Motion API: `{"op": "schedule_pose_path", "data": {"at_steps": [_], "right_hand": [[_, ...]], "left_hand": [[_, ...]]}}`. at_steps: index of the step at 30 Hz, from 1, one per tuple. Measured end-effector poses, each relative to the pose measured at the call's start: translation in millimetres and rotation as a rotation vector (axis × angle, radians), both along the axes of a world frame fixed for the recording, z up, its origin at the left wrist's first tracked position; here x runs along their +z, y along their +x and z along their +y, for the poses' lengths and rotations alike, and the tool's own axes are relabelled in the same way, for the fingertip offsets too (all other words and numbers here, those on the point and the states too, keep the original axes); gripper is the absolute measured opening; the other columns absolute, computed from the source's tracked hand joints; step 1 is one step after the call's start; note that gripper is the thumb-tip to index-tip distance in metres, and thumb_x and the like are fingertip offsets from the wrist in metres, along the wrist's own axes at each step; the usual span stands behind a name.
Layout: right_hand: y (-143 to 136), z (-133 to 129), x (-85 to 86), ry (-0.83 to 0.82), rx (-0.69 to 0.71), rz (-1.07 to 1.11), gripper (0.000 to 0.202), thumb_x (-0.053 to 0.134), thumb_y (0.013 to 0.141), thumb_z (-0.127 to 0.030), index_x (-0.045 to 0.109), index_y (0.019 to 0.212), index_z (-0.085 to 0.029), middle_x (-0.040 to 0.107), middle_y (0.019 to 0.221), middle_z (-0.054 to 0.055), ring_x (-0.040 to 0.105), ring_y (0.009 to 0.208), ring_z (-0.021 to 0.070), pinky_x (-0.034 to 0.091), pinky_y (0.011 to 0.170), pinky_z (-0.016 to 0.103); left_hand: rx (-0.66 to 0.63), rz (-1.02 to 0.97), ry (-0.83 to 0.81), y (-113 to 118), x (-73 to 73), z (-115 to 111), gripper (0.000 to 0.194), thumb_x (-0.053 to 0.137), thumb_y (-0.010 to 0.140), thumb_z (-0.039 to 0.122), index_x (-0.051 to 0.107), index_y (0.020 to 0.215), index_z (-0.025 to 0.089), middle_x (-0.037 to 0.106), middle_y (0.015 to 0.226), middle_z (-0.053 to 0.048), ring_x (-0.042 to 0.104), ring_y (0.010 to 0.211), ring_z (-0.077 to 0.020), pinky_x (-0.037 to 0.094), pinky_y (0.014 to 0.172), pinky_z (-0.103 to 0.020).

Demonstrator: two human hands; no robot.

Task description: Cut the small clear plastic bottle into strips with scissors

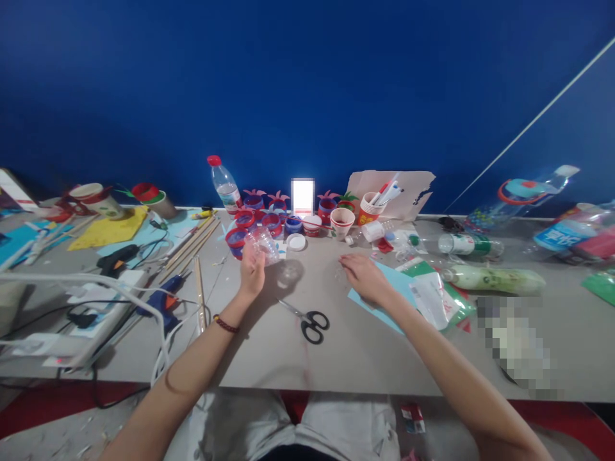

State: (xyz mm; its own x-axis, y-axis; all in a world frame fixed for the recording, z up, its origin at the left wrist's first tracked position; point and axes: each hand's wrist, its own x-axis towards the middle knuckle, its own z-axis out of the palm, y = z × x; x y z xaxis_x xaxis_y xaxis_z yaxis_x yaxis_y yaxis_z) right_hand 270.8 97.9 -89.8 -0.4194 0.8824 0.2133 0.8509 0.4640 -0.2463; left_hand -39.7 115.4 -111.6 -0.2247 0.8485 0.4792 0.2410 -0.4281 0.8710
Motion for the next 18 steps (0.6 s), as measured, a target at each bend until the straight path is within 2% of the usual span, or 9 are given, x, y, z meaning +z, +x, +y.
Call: {"op": "schedule_pose_path", "data": {"at_steps": [2, 5, 7, 10, 14, 16, 18], "right_hand": [[1, -10, 4.9, -0.012, -0.082, -0.004, 0.043, 0.035, 0.092, -0.023, 0.066, 0.121, -0.015, 0.063, 0.118, 0.011, 0.059, 0.114, 0.0232, 0.049, 0.101, 0.038], [10, -36, 4.2, 0.032, -0.156, -0.032, 0.046, 0.044, 0.092, -0.035, 0.059, 0.129, -0.014, 0.060, 0.122, 0.013, 0.056, 0.118, 0.0280, 0.046, 0.103, 0.044], [19, -56, -5.1, 0.042, -0.176, -0.058, 0.054, 0.049, 0.090, -0.044, 0.053, 0.136, -0.015, 0.055, 0.130, 0.013, 0.052, 0.122, 0.0302, 0.045, 0.103, 0.046], [34, -78, -28.3, 0.055, -0.214, -0.061, 0.060, 0.049, 0.090, -0.050, 0.049, 0.139, -0.014, 0.049, 0.137, 0.014, 0.049, 0.125, 0.0316, 0.047, 0.099, 0.048], [43, -89, -52.7, 0.147, -0.212, 0.030, 0.052, 0.042, 0.096, -0.052, 0.059, 0.126, -0.013, 0.056, 0.129, 0.012, 0.053, 0.121, 0.0285, 0.048, 0.099, 0.048], [40, -91, -54.4, 0.204, -0.221, 0.092, 0.048, 0.039, 0.098, -0.052, 0.066, 0.111, -0.014, 0.062, 0.119, 0.012, 0.058, 0.114, 0.0271, 0.049, 0.096, 0.046], [35, -93, -48.3, 0.232, -0.233, 0.162, 0.047, 0.038, 0.098, -0.050, 0.069, 0.096, -0.015, 0.066, 0.108, 0.011, 0.063, 0.103, 0.0249, 0.052, 0.090, 0.042]], "left_hand": [[0.011, -0.004, -0.001, 0, 1.2, 0, 0.058, 0.051, 0.087, 0.057, 0.050, 0.129, 0.017, 0.060, 0.124, -0.013, 0.057, 0.117, -0.0232, 0.044, 0.103, -0.037], [0.024, -0.010, -0.015, 0, 1.2, 0, 0.059, 0.051, 0.087, 0.058, 0.048, 0.131, 0.017, 0.059, 0.127, -0.013, 0.056, 0.120, -0.0231, 0.043, 0.104, -0.036], [0.013, -0.005, -0.023, 0, -0.2, 1, 0.059, 0.051, 0.088, 0.057, 0.048, 0.132, 0.018, 0.057, 0.130, -0.013, 0.053, 0.123, -0.0233, 0.042, 0.105, -0.036], [-0.003, 0.002, -0.031, 0, -3.7, 1, 0.057, 0.051, 0.088, 0.056, 0.048, 0.132, 0.019, 0.056, 0.132, -0.013, 0.052, 0.125, -0.0240, 0.041, 0.107, -0.038], [-0.019, -0.001, -0.028, 0, -6.0, 1, 0.055, 0.052, 0.088, 0.055, 0.050, 0.130, 0.020, 0.056, 0.131, -0.013, 0.053, 0.123, -0.0240, 0.042, 0.107, -0.039], [-0.026, -0.003, -0.015, 0, -4.9, 1, 0.055, 0.051, 0.088, 0.055, 0.050, 0.130, 0.020, 0.056, 0.131, -0.013, 0.054, 0.122, -0.0241, 0.042, 0.106, -0.040], [-0.024, -0.012, -0.008, 0, -2.9, 1, 0.056, 0.051, 0.088, 0.055, 0.049, 0.132, 0.020, 0.057, 0.130, -0.013, 0.054, 0.121, -0.0242, 0.042, 0.107, -0.040]]}}
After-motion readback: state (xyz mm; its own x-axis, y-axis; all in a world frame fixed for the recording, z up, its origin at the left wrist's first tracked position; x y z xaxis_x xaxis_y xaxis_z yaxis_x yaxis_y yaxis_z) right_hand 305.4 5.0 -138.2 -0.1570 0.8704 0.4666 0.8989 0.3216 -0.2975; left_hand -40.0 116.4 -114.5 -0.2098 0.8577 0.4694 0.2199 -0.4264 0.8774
